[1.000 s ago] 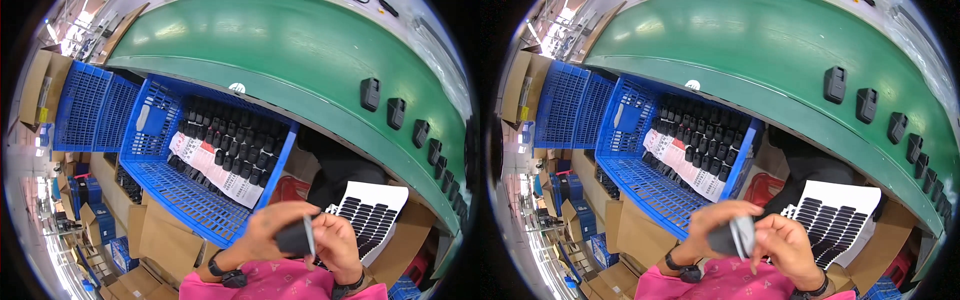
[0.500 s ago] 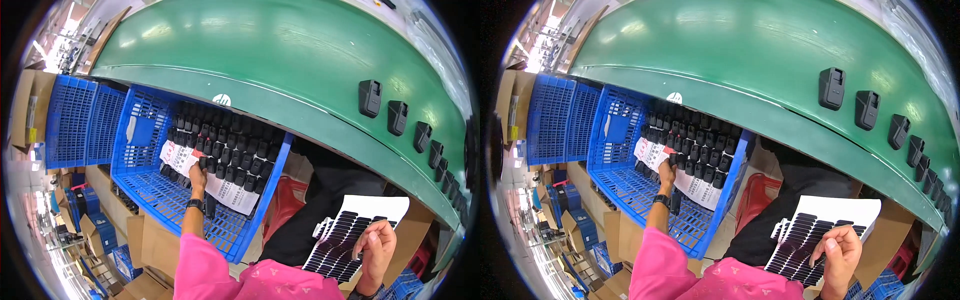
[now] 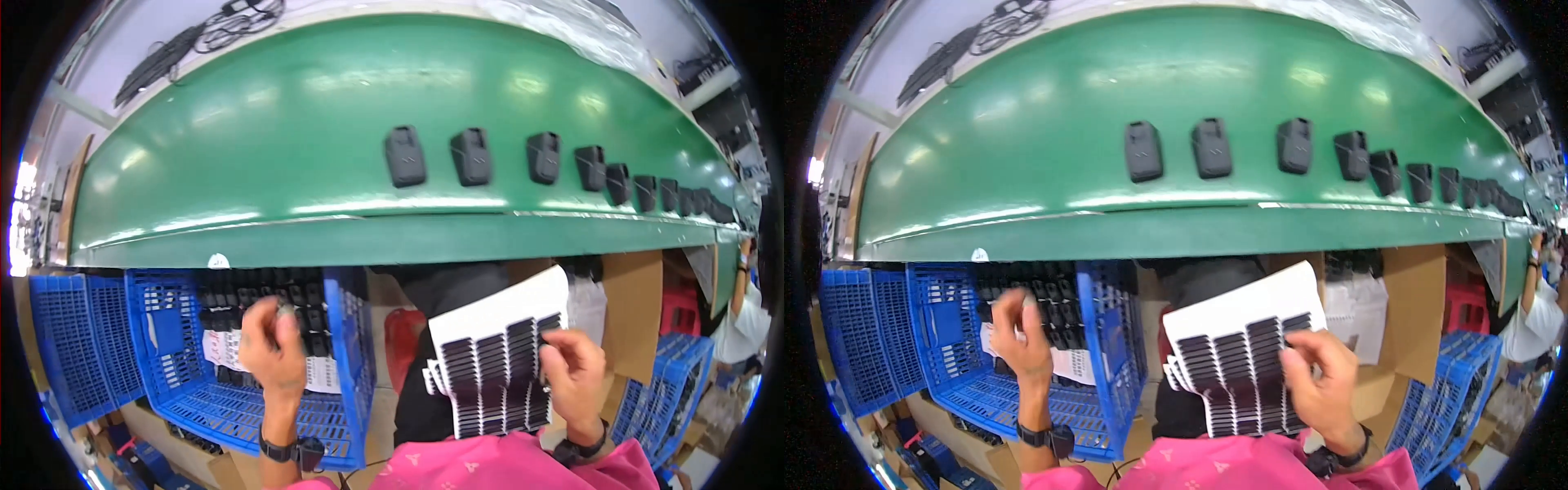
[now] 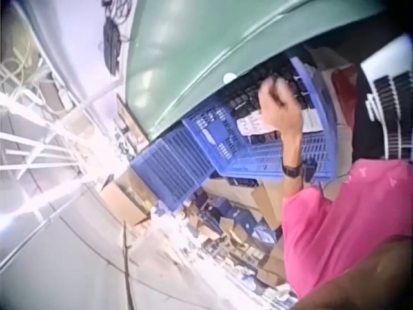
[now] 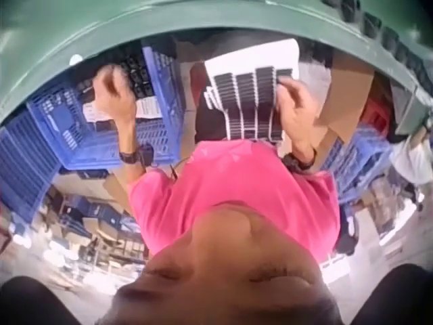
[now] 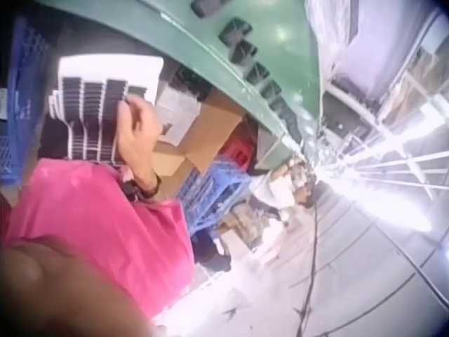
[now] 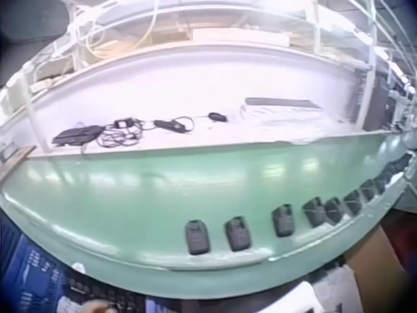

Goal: The person picks up a black plastic component from a blue crate and places it on the green conveyor belt, then peels a black adhesive strip from a sheet and applies it to a small white device.

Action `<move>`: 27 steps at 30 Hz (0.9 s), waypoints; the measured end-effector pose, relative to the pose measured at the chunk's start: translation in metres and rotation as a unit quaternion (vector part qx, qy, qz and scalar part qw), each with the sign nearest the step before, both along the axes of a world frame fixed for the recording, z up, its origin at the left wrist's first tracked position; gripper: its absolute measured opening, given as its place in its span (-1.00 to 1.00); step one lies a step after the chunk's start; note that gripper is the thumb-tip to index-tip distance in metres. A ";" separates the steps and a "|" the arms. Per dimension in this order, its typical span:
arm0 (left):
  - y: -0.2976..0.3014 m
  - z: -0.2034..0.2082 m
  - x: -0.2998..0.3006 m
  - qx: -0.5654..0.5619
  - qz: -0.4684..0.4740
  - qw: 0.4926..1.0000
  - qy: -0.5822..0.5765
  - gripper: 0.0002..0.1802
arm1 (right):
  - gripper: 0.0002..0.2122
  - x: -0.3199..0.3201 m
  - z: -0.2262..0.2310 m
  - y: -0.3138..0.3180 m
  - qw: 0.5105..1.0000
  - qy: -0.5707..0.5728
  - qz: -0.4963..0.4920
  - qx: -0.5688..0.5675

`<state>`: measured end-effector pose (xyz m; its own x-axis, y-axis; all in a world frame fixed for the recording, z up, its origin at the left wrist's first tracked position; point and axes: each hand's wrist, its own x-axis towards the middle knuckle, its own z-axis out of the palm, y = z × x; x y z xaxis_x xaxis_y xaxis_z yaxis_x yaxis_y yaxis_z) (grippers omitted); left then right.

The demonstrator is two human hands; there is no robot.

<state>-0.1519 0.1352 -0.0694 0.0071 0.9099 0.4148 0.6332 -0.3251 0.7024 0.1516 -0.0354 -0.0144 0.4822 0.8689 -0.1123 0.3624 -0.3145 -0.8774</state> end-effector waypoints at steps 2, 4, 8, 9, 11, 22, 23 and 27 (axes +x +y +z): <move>0.026 0.046 0.078 0.009 -0.094 0.991 0.090 -0.54 | -0.76 -0.006 0.012 0.011 0.985 -0.159 0.060 0.019; 0.064 0.057 0.142 0.046 -0.114 0.970 0.210 -0.40 | -0.70 -0.011 0.004 0.015 0.984 -0.166 0.047 0.045; 0.110 0.041 0.183 -0.014 -0.088 0.944 0.317 -0.31 | -0.61 -0.021 -0.006 0.021 0.960 -0.263 0.077 0.061; 0.117 0.035 0.180 -0.026 -0.084 0.933 0.349 -0.31 | -0.61 -0.022 -0.007 0.020 0.964 -0.253 0.060 0.055; 0.124 0.021 0.158 0.047 -0.097 0.951 0.290 -0.34 | -0.61 -0.023 -0.009 0.020 0.977 -0.210 0.015 0.042; -0.085 0.060 0.143 -0.520 -0.333 0.677 -0.402 -0.39 | -0.74 -0.001 -0.024 0.032 0.973 -0.225 0.046 0.022; -0.091 0.051 0.143 -0.524 -0.302 0.673 -0.426 -0.37 | -0.76 0.001 -0.024 0.032 0.984 -0.174 0.029 0.014; -0.097 0.045 0.146 -0.483 -0.243 0.711 -0.449 -0.39 | -0.87 0.001 -0.021 0.030 0.999 -0.044 0.002 0.014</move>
<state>-0.0056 0.0382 -0.0243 0.5452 0.7542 -0.3659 -0.2349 0.5565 0.7969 0.1522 -0.0052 -0.0350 0.4856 0.8730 -0.0452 0.4393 -0.2883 -0.8508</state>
